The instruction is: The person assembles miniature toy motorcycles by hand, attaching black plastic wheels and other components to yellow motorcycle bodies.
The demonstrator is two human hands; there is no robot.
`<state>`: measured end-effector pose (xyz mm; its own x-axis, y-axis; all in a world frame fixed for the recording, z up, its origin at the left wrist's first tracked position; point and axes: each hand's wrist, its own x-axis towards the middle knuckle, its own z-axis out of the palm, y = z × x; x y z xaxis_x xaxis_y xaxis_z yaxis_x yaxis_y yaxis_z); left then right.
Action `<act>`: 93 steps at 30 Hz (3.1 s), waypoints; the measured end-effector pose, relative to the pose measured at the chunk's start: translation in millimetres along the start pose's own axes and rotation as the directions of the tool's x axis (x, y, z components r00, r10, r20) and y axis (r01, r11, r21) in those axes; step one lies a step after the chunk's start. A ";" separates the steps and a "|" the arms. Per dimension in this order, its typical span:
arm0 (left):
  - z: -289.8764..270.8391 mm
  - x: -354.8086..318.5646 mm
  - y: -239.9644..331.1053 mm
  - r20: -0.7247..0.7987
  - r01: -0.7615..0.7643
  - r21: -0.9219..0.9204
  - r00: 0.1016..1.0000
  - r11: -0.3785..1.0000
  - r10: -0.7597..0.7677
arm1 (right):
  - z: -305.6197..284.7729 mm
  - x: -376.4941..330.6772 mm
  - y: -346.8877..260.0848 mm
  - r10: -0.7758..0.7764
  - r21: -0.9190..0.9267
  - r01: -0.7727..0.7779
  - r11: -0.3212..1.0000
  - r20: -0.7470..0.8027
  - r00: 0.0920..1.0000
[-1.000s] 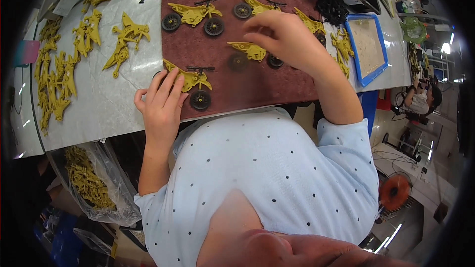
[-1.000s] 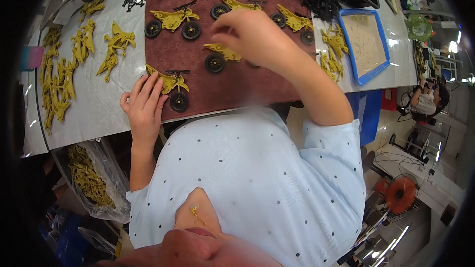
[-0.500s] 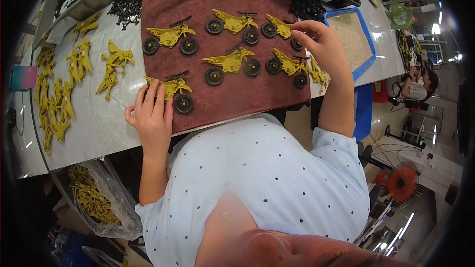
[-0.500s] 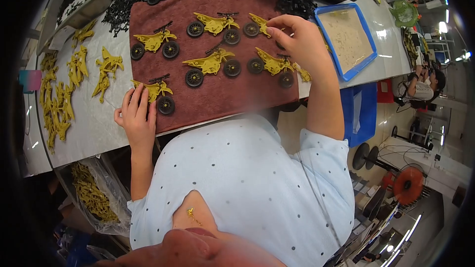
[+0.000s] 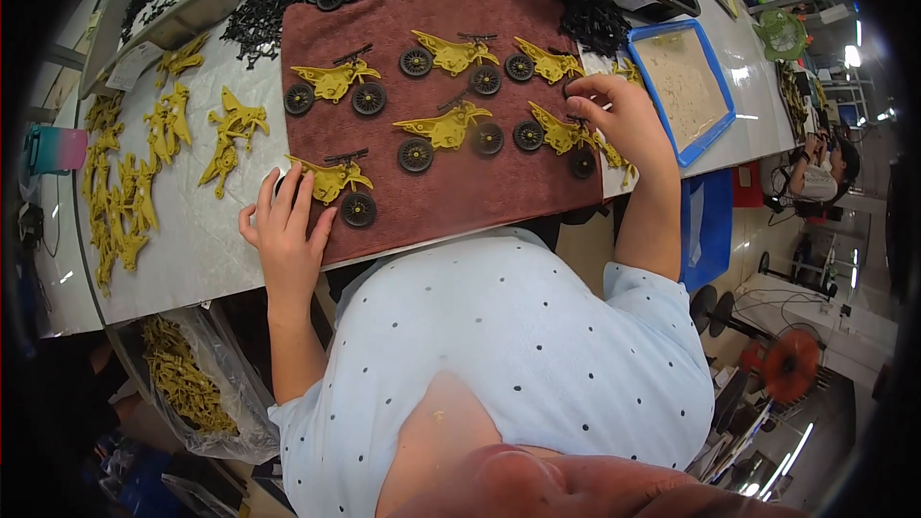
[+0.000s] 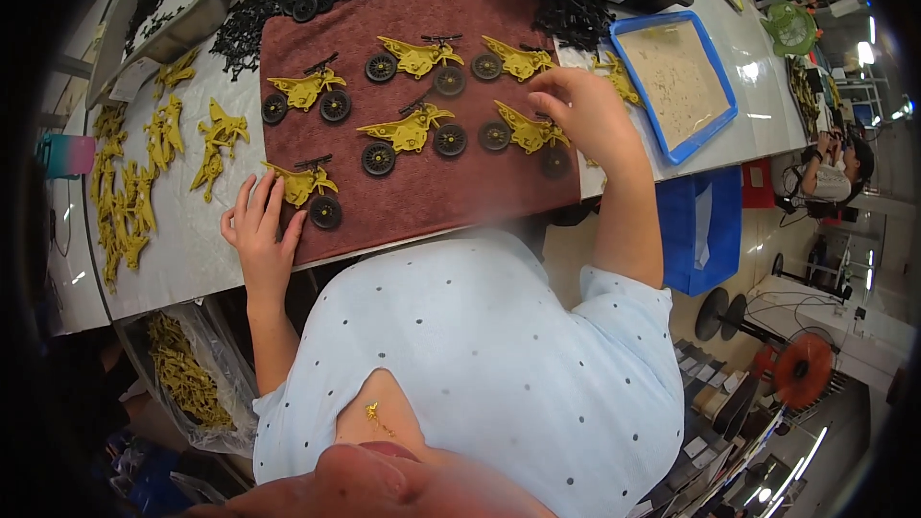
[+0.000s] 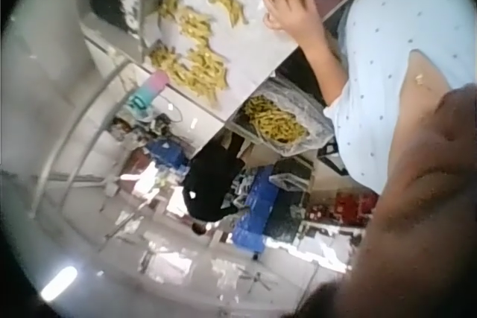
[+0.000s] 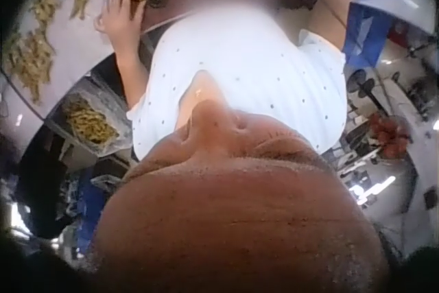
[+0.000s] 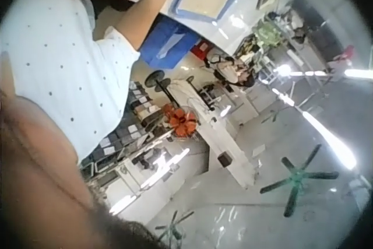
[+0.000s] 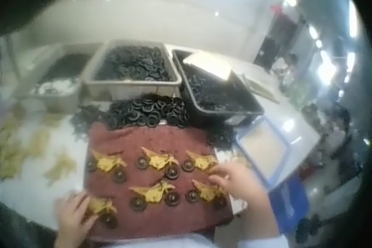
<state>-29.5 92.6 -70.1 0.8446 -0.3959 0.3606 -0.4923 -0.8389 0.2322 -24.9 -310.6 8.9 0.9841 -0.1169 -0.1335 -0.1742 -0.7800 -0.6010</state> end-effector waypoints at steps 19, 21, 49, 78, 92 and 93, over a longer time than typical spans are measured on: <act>-20.0 29.0 -15.1 0.184 -0.091 -0.142 0.976 0.986 0.117 | -14.4 -33.7 45.2 0.135 0.105 -0.110 0.988 -0.270 0.954; -15.6 32.4 -18.2 0.202 -0.097 -0.151 0.971 0.984 0.127 | -17.7 -40.0 40.7 0.202 0.155 -0.169 0.973 -0.237 0.950; -18.2 16.7 -52.8 0.092 0.081 -0.154 0.993 0.985 -0.068 | -10.2 -41.3 71.4 0.244 0.195 -0.185 0.963 -0.338 0.909; -42.1 79.0 -123.5 -0.052 0.156 -0.047 0.986 0.987 -0.159 | 3.2 -37.1 73.4 0.193 0.159 -0.145 0.977 -0.350 0.917; 38.8 209.5 -132.5 0.146 0.010 -0.002 0.989 1.000 -0.010 | 1.9 -51.2 47.8 0.171 0.085 -0.150 0.985 -0.375 0.911; 39.1 211.7 -130.3 0.164 -0.015 -0.012 0.986 1.000 0.017 | 4.0 -51.5 53.2 0.140 0.038 -0.136 0.990 -0.384 0.913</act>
<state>221.6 103.5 -59.4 0.8591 -0.4662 0.2115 -0.5078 -0.8281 0.2373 -85.0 -343.6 -19.3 0.8866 -0.4524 0.0965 -0.3079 -0.7328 -0.6069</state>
